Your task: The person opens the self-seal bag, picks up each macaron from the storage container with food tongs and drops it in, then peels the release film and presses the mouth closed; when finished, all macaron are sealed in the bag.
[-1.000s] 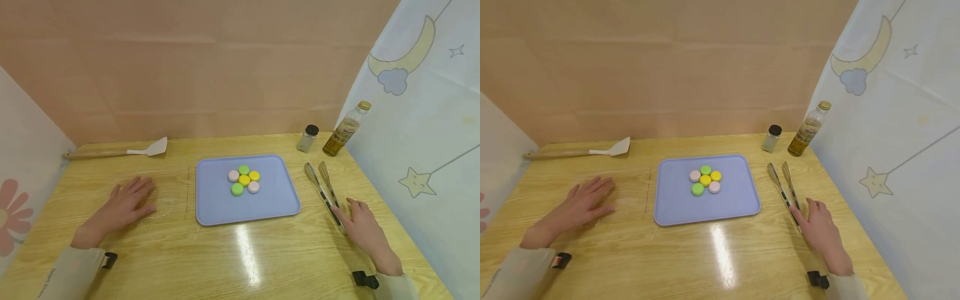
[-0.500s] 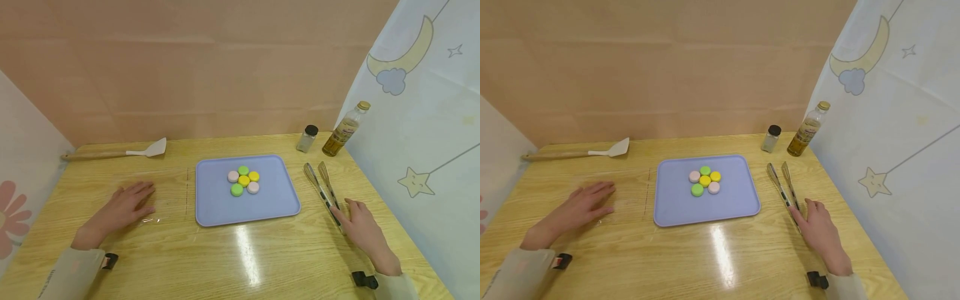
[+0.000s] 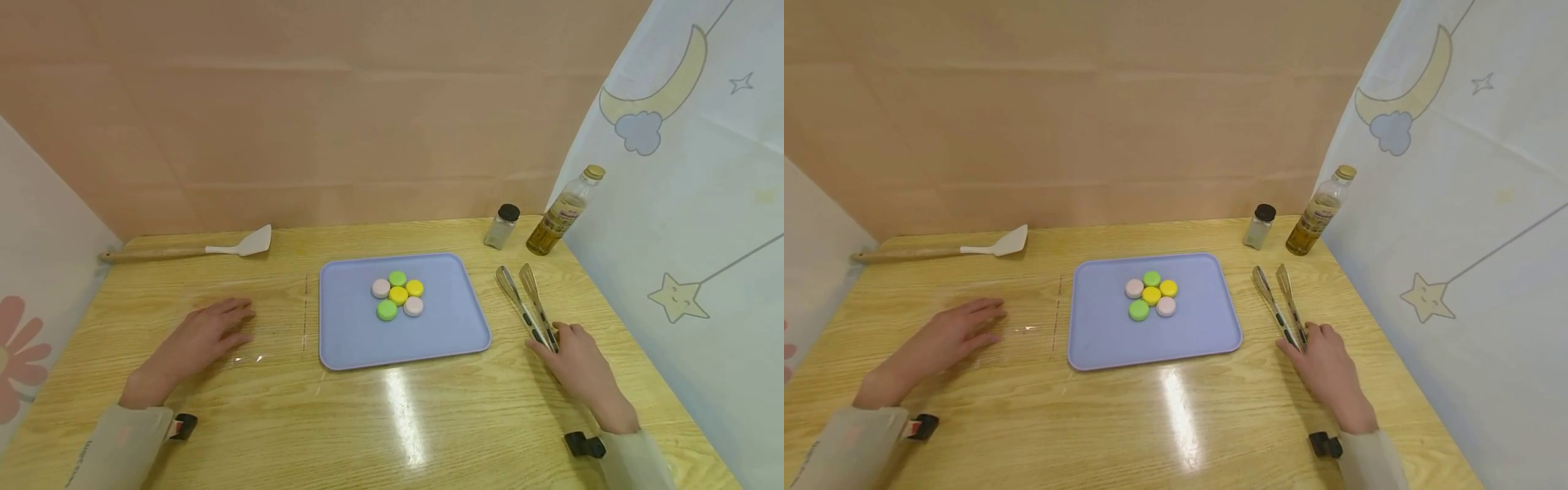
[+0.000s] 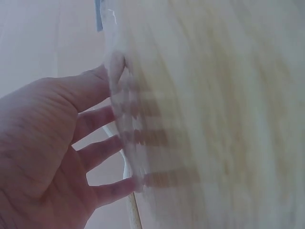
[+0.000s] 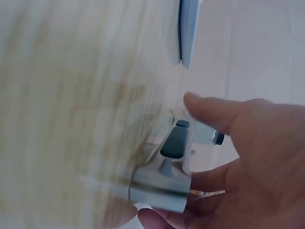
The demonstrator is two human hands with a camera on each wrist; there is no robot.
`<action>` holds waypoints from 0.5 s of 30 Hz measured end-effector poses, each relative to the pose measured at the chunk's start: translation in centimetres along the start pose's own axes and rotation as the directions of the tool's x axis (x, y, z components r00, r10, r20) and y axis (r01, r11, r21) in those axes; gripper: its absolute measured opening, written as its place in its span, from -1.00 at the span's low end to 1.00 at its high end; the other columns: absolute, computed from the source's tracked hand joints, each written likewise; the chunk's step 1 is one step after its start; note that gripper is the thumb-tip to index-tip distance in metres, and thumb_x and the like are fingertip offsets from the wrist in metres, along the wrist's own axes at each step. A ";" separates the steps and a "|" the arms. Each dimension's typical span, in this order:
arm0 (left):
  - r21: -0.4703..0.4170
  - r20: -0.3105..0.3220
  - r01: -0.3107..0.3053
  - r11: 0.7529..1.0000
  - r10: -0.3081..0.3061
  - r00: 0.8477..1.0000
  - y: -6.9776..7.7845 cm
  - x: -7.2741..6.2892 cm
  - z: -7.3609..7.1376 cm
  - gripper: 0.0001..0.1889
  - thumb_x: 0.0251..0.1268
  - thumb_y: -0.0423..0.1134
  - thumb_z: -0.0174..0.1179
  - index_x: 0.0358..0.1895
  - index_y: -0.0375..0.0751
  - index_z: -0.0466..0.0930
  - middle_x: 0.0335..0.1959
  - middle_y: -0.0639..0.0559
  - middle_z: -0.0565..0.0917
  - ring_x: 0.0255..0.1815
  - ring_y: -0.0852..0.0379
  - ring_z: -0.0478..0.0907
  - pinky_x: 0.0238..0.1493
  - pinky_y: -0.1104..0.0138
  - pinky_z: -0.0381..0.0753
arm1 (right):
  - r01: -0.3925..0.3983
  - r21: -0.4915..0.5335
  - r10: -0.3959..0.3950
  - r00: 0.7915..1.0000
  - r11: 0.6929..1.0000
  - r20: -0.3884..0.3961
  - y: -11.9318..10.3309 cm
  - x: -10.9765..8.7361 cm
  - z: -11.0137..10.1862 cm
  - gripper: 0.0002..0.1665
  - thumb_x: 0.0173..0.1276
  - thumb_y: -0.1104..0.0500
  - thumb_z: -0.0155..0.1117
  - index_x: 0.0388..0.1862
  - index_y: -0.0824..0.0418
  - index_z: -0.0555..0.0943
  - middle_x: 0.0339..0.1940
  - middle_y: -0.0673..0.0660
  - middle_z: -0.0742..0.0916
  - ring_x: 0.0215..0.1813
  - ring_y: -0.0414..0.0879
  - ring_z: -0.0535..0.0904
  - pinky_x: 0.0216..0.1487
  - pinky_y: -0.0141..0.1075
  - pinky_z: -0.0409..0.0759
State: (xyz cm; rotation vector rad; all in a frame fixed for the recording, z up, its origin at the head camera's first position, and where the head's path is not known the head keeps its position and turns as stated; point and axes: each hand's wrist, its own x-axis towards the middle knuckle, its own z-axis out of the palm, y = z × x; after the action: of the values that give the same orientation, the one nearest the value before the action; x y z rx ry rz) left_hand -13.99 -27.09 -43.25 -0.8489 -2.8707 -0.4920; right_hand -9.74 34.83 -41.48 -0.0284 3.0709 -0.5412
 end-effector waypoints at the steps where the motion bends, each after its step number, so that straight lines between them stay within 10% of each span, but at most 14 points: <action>1: -0.008 -0.007 -0.004 1.000 0.004 1.000 0.0 0.0 0.0 -0.56 0.31 -0.21 0.39 0.16 -0.41 0.63 0.27 -0.40 0.52 0.25 -0.40 0.47 0.14 -0.25 0.46 | -0.003 -0.004 0.003 1.000 1.000 -0.002 0.0 0.1 0.0 -0.02 0.52 -0.22 0.18 0.25 0.76 0.32 0.06 0.70 0.50 0.03 0.53 0.49 -0.04 0.30 0.51; 15: -0.019 -0.088 0.003 1.000 -0.005 0.996 0.3 0.2 0.2 -0.84 0.21 -0.34 0.44 -0.17 -0.26 0.72 0.12 -0.36 0.63 0.09 -0.32 0.60 0.02 -0.13 0.60 | -0.052 0.023 0.052 0.998 0.998 -0.024 -0.4 1.1 -0.1 -0.37 0.53 -0.06 0.24 -0.04 0.59 0.53 -0.41 0.26 0.62 -0.51 -0.02 0.48 -0.56 -0.18 0.44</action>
State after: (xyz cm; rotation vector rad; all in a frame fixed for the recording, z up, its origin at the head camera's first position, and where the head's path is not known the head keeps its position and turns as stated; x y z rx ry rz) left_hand -14.02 -26.71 -43.32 -0.8037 -2.7929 -0.5437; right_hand -10.81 34.44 -41.24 0.0584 3.0788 -0.5769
